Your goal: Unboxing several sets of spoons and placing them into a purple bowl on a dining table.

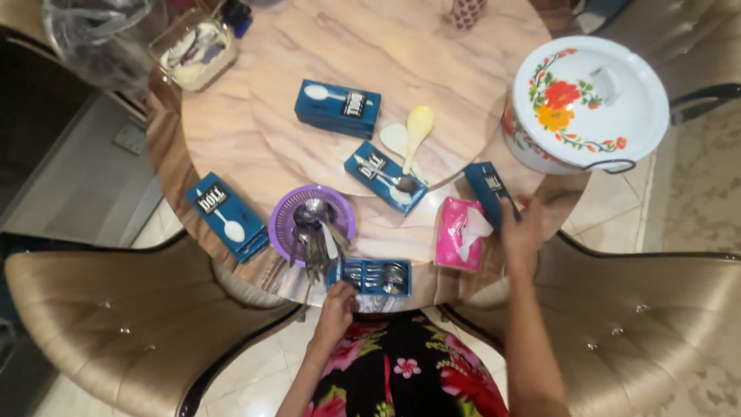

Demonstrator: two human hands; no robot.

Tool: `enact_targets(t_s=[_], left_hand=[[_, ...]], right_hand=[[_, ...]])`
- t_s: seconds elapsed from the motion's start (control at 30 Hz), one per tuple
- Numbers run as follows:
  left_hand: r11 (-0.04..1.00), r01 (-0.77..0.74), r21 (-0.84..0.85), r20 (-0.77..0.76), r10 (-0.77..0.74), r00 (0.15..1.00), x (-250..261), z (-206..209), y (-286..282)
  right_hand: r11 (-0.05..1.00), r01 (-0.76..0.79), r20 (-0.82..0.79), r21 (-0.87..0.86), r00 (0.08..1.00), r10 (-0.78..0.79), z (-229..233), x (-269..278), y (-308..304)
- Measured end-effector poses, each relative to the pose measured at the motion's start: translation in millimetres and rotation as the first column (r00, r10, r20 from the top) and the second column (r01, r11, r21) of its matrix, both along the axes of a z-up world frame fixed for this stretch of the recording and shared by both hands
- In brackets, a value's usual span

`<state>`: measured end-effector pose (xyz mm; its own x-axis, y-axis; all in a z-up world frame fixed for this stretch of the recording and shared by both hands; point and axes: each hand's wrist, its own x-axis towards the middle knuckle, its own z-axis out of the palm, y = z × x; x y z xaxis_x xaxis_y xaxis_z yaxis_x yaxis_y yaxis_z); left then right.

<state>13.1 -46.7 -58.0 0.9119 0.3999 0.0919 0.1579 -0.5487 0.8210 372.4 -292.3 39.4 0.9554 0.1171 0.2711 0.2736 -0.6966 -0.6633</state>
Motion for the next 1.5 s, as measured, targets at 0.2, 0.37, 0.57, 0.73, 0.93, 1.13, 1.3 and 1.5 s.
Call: enact_targets(t_s=[0.2,0.37,0.57,0.73,0.93,1.13,1.3,1.5], left_hand=[[0.993,0.113,0.028,0.066,-0.114,0.991,22,13,-15],[0.996,0.092,0.008,0.009,-0.092,0.996,35,24,-14],[0.992,0.121,0.028,0.003,-0.121,0.993,38,18,-12],[0.993,0.114,0.016,0.001,-0.115,0.993,36,18,-15],[0.990,0.141,0.001,-0.024,-0.141,0.990,30,12,-17],[0.992,0.044,-0.122,-0.006,-0.045,0.999,23,40,-21],[0.799,-0.195,-0.569,-0.004,0.234,0.972,19,63,-17],[0.368,-0.104,-0.924,0.057,0.401,0.914,19,61,-1]], right_hand=[[0.996,-0.080,-0.612,-0.038,0.790,0.039,7,31,-18],[0.994,-0.105,-0.548,-0.029,0.833,0.072,-23,35,-17],[0.994,0.030,-0.457,-0.109,0.886,-0.077,-15,35,-33],[0.964,-0.261,0.141,0.050,0.958,0.251,16,-9,-33],[0.876,-0.482,0.204,0.017,0.860,0.468,29,-95,1],[0.717,-0.696,0.165,0.028,0.711,0.684,1,-131,14],[0.653,-0.755,0.112,-0.061,0.645,0.756,13,-140,16],[0.520,-0.838,0.092,-0.165,0.512,0.854,9,-151,23]])
